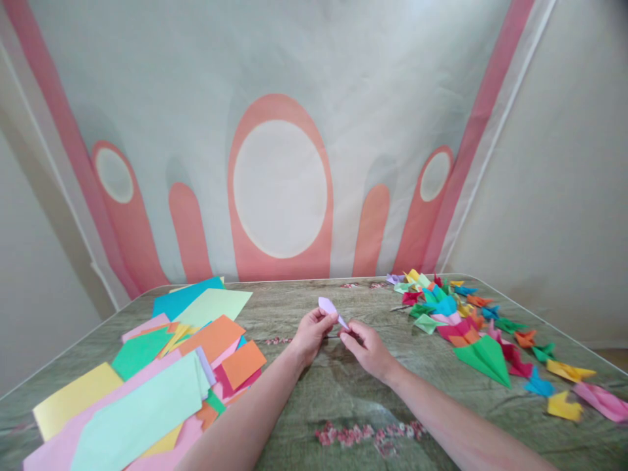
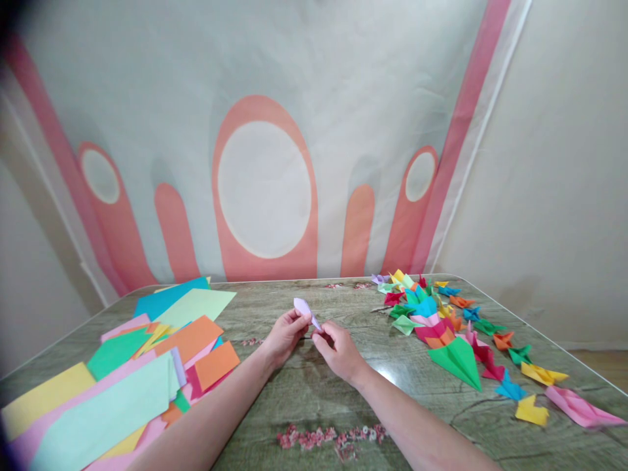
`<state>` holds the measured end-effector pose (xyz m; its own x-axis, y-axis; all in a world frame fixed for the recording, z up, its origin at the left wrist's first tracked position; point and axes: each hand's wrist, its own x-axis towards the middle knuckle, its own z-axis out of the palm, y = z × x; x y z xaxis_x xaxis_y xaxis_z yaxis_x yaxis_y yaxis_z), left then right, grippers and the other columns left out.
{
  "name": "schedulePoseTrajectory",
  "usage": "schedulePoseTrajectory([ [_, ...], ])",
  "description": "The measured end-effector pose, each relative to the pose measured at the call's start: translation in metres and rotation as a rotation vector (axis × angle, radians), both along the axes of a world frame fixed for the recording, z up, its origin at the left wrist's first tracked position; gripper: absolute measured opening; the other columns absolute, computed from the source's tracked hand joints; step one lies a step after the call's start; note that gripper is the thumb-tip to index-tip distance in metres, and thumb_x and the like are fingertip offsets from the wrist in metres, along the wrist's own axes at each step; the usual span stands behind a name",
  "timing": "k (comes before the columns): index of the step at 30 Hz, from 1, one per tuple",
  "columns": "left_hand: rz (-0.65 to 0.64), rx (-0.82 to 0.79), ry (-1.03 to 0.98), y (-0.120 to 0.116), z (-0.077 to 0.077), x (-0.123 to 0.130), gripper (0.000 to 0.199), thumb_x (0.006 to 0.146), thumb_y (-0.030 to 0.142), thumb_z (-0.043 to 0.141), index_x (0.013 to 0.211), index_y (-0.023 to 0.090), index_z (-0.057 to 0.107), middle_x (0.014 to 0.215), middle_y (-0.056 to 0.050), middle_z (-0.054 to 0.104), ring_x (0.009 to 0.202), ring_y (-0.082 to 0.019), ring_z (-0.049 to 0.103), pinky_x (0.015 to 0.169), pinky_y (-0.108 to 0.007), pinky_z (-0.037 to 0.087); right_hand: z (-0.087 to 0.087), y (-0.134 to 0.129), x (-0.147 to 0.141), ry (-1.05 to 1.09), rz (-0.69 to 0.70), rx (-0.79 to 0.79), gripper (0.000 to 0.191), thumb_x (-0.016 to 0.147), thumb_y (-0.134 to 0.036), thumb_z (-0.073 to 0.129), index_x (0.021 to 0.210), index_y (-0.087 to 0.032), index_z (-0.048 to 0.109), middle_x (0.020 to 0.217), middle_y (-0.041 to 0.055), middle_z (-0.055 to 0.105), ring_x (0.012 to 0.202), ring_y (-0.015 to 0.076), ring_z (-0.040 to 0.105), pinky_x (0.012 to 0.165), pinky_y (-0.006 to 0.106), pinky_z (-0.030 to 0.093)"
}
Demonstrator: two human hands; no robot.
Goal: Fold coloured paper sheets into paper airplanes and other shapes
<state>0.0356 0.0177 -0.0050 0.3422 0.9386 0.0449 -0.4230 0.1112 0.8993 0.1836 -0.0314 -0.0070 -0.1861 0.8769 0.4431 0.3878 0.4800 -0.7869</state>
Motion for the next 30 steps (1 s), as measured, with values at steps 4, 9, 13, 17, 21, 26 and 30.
schedulePoseTrajectory([
  [4, -0.007, -0.005, -0.006, -0.0007, 0.001, 0.0, 0.028, 0.063, 0.031, 0.076, 0.067, 0.014, 0.055, 0.064, 0.002, 0.057, 0.056, -0.006, 0.047, 0.057, -0.019, 0.033, 0.001, -0.0004, 0.0003, 0.012, -0.029, 0.022, 0.025, 0.087, -0.033, 0.045, 0.067, -0.018, 0.048, 0.065, -0.0021, 0.045, 0.063, 0.0123, 0.045, 0.061, 0.024, 0.035],
  [9, -0.012, -0.006, 0.002, -0.0005, 0.0013, 0.0002, 0.03, 0.06, 0.032, 0.078, 0.068, 0.014, 0.055, 0.064, 0.002, 0.056, 0.057, -0.006, 0.047, 0.057, -0.019, 0.034, 0.0004, 0.0005, 0.0015, -0.002, -0.044, 0.03, 0.029, 0.089, -0.035, 0.042, 0.069, -0.018, 0.054, 0.066, -0.0005, 0.05, 0.064, 0.0131, 0.047, 0.062, 0.025, 0.036],
  [13, -0.004, 0.002, 0.008, -0.0005, 0.001, 0.0006, 0.031, 0.061, 0.032, 0.077, 0.069, 0.014, 0.054, 0.064, 0.002, 0.055, 0.057, -0.006, 0.047, 0.058, -0.019, 0.035, 0.0022, 0.0014, 0.0024, 0.002, -0.04, 0.035, 0.029, 0.089, -0.034, 0.043, 0.069, -0.018, 0.057, 0.065, 0.0001, 0.052, 0.063, 0.0135, 0.049, 0.061, 0.025, 0.036],
  [17, 0.009, 0.018, 0.014, -0.0009, 0.0001, 0.0013, 0.031, 0.06, 0.033, 0.077, 0.07, 0.014, 0.054, 0.065, 0.002, 0.056, 0.057, -0.006, 0.047, 0.058, -0.019, 0.035, 0.0055, 0.0031, 0.0042, -0.001, -0.035, 0.032, 0.034, 0.088, -0.034, 0.044, 0.06, -0.018, 0.054, 0.062, -0.0004, 0.049, 0.062, 0.0135, 0.048, 0.061, 0.026, 0.035],
  [21, 0.033, 0.024, 0.05, -0.0003, -0.0005, 0.0011, 0.035, 0.058, 0.037, 0.078, 0.069, 0.014, 0.055, 0.064, 0.002, 0.056, 0.056, -0.007, 0.047, 0.057, -0.019, 0.035, 0.0068, 0.0046, 0.005, -0.021, -0.035, 0.044, 0.039, 0.088, -0.035, 0.043, 0.054, -0.018, 0.051, 0.06, -0.0006, 0.048, 0.06, 0.0131, 0.047, 0.06, 0.026, 0.034],
  [26, 0.031, 0.035, 0.043, -0.0005, 0.0012, 0.0002, 0.034, 0.057, 0.038, 0.078, 0.068, 0.014, 0.056, 0.065, 0.001, 0.057, 0.057, -0.007, 0.049, 0.059, -0.02, 0.036, 0.0038, 0.0043, 0.0027, -0.02, -0.063, 0.058, 0.032, 0.088, -0.034, 0.044, 0.062, -0.019, 0.053, 0.062, -0.0006, 0.048, 0.061, 0.0137, 0.046, 0.06, 0.026, 0.034],
  [30, 0.017, 0.061, 0.086, -0.0037, 0.0042, 0.0015, 0.036, 0.054, 0.039, 0.079, 0.067, 0.013, 0.058, 0.066, 0.0, 0.06, 0.061, -0.009, 0.052, 0.064, -0.022, 0.038, 0.0007, 0.0041, 0.0012, -0.001, -0.086, 0.044, 0.029, 0.087, -0.035, 0.045, 0.064, -0.019, 0.049, 0.063, -0.0014, 0.046, 0.061, 0.0134, 0.045, 0.058, 0.026, 0.033],
])
